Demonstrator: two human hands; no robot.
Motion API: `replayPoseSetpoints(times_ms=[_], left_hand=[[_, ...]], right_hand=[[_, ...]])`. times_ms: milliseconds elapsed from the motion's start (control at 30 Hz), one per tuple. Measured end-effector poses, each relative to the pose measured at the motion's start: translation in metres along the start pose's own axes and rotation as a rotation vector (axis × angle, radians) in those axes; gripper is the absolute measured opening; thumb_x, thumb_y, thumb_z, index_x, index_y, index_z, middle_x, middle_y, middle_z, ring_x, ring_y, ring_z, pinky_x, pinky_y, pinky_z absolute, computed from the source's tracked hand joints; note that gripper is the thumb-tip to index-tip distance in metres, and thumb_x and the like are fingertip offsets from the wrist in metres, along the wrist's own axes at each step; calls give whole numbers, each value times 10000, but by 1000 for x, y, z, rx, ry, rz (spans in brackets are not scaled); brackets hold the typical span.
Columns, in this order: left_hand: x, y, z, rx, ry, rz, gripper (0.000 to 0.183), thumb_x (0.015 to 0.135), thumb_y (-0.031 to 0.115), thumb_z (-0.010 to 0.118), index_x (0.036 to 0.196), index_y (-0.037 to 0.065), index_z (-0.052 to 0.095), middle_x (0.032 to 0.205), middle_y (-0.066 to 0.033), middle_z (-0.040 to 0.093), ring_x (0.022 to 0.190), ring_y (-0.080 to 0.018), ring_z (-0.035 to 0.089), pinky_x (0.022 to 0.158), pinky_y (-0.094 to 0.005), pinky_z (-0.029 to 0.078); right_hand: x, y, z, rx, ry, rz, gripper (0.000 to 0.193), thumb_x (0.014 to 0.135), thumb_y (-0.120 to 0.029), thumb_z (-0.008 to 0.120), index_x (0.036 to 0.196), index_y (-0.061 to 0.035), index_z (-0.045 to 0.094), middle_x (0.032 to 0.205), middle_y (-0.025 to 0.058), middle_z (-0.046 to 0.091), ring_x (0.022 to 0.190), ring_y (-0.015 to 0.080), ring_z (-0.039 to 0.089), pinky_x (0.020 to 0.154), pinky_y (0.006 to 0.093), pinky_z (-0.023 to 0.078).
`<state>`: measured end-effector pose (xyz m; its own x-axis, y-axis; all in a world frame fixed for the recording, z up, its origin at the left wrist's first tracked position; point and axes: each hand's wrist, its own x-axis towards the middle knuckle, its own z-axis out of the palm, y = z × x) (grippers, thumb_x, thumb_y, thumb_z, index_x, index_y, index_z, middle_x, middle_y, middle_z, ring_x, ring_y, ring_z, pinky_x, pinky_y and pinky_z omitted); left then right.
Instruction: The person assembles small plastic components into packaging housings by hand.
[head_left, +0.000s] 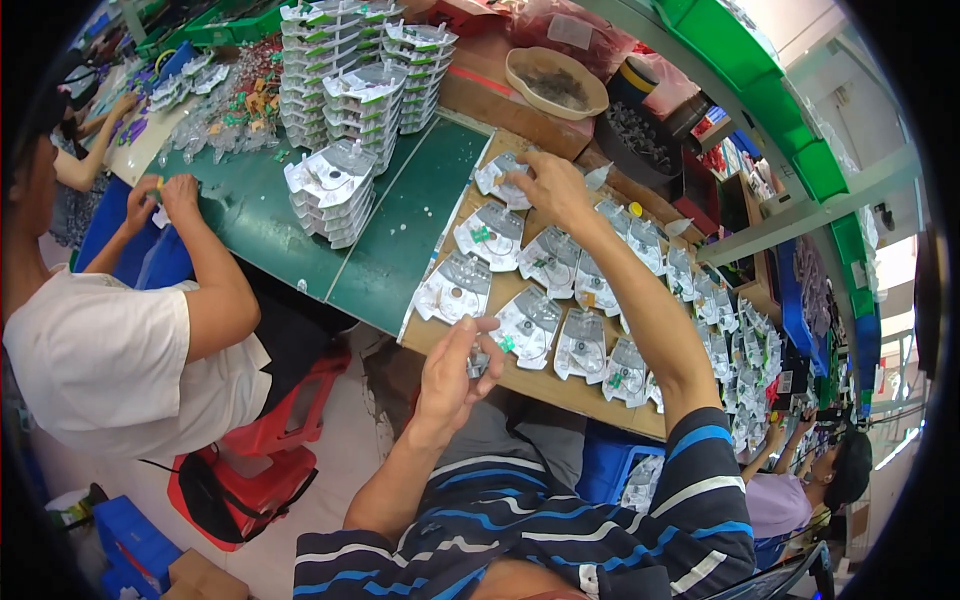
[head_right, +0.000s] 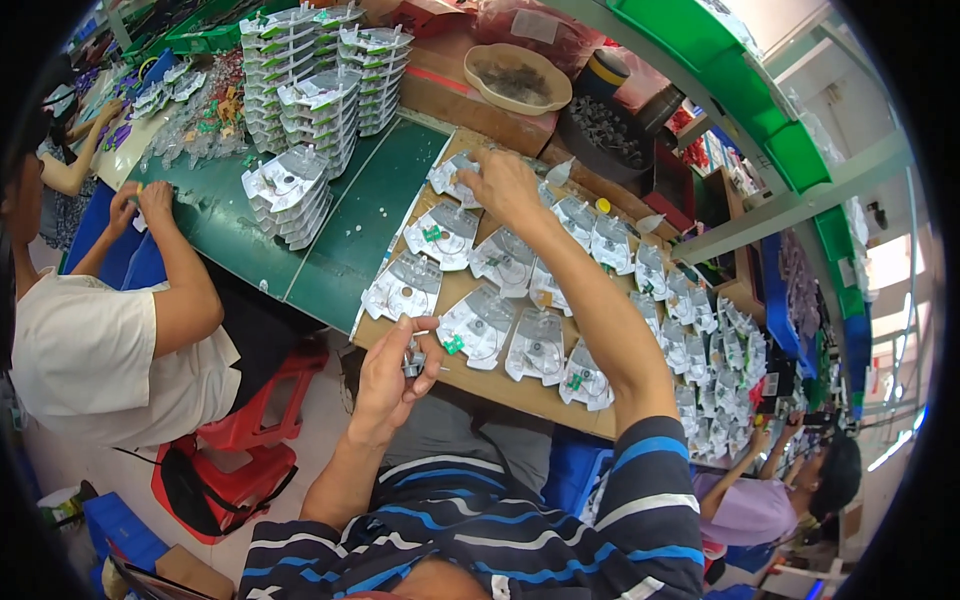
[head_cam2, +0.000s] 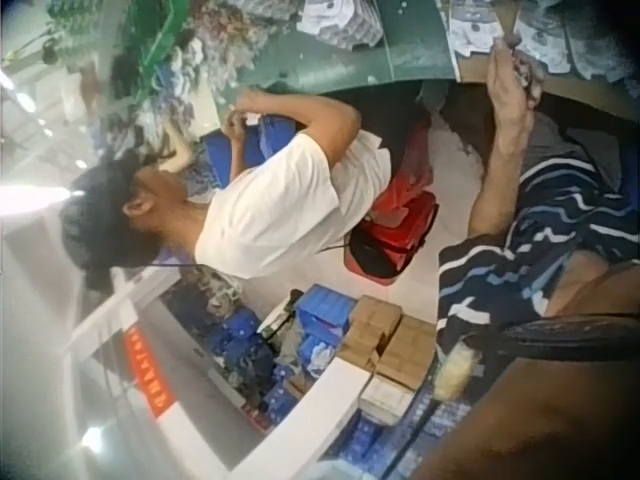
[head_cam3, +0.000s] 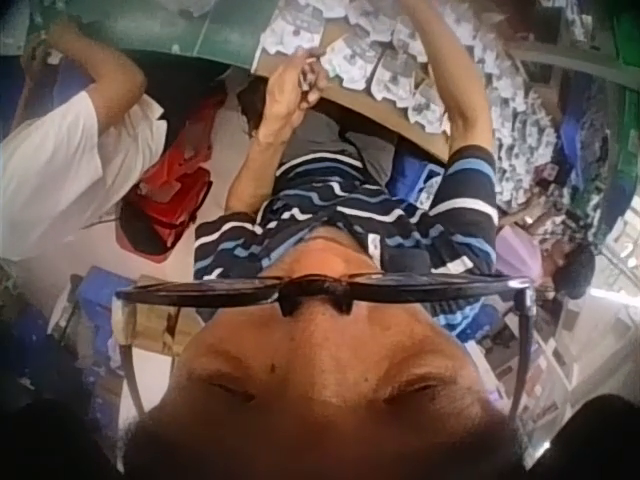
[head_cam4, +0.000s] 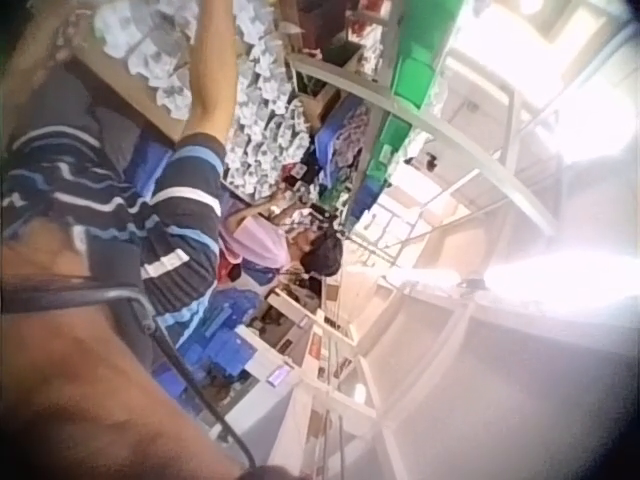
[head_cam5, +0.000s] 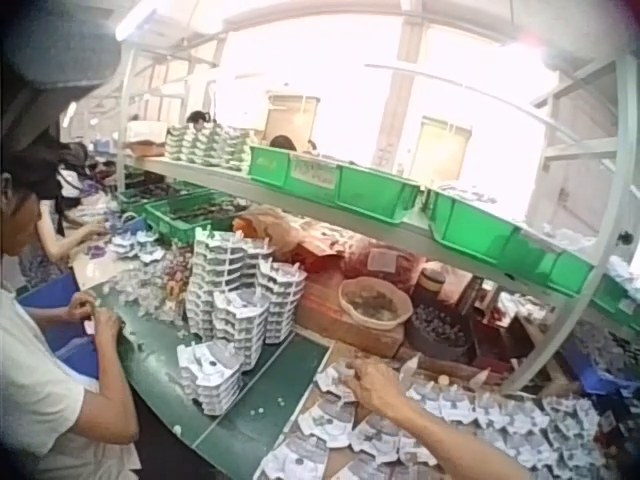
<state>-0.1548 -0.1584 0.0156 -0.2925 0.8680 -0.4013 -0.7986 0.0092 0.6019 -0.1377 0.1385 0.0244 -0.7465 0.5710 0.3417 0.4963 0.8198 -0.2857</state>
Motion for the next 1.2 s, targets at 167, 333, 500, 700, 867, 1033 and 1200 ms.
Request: replayPoseSetpoints(times_ms=[167, 333, 500, 700, 867, 1033, 1200], left_hand=[[0, -9, -1, 95, 7, 32, 451, 1043, 417, 378, 1186, 18, 531, 728, -37, 565, 519, -71, 428, 408, -190, 267], [5, -20, 6, 167, -42, 26, 438, 1041, 436, 376, 1116, 58, 583, 713, 1, 548, 537, -40, 441, 413, -183, 278], [3, -10, 11, 114, -91, 27, 453, 1017, 427, 463, 1225, 29, 520, 723, -6, 528, 564, -46, 436, 448, -179, 296], [-3, -6, -17, -87, -162, -67, 349, 967, 165, 559, 1257, -13, 481, 900, -57, 570, 688, -102, 508, 487, -192, 353], [-10, 0, -48, -137, -163, -82, 322, 965, 103, 534, 1251, -35, 483, 981, -96, 596, 794, -141, 578, 547, -224, 438], [1, -2, -71, -70, -113, -30, 272, 987, 138, 520, 1198, -34, 504, 1038, -143, 619, 737, -122, 577, 467, -186, 400], [10, -5, -73, 42, -61, -32, 301, 1013, 228, 503, 1168, -30, 512, 1008, -159, 655, 622, -65, 504, 418, -160, 330]], right_hand=[[-109, -88, -66, 756, -473, -7, 308, 901, -336, 665, 978, -40, 694, 828, 126, 676, 725, 221, 649, 647, 338, 503], [-160, -118, -82, 563, -272, -108, 134, 859, -108, 693, 934, -3, 661, 791, 112, 621, 685, 237, 631, 602, 333, 489], [-157, -110, -82, 602, -218, -69, 68, 837, -36, 691, 870, 8, 650, 792, 99, 625, 679, 210, 631, 554, 320, 483], [-101, -66, -44, -33, 177, -315, 79, 798, -52, 695, 809, -45, 616, 762, 83, 567, 668, 258, 598, 555, 360, 480], [-87, -43, 0, -225, 95, -491, 42, 736, -69, 622, 743, -60, 582, 762, 66, 518, 747, 225, 553, 541, 337, 472], [-79, -46, 15, -280, -24, -553, 38, 750, -79, 623, 752, -58, 590, 755, 64, 511, 729, 240, 551, 596, 349, 482], [-65, -54, 15, -116, -79, -259, 123, 771, -140, 626, 746, -21, 646, 764, 132, 622, 724, 309, 622, 616, 422, 503]])
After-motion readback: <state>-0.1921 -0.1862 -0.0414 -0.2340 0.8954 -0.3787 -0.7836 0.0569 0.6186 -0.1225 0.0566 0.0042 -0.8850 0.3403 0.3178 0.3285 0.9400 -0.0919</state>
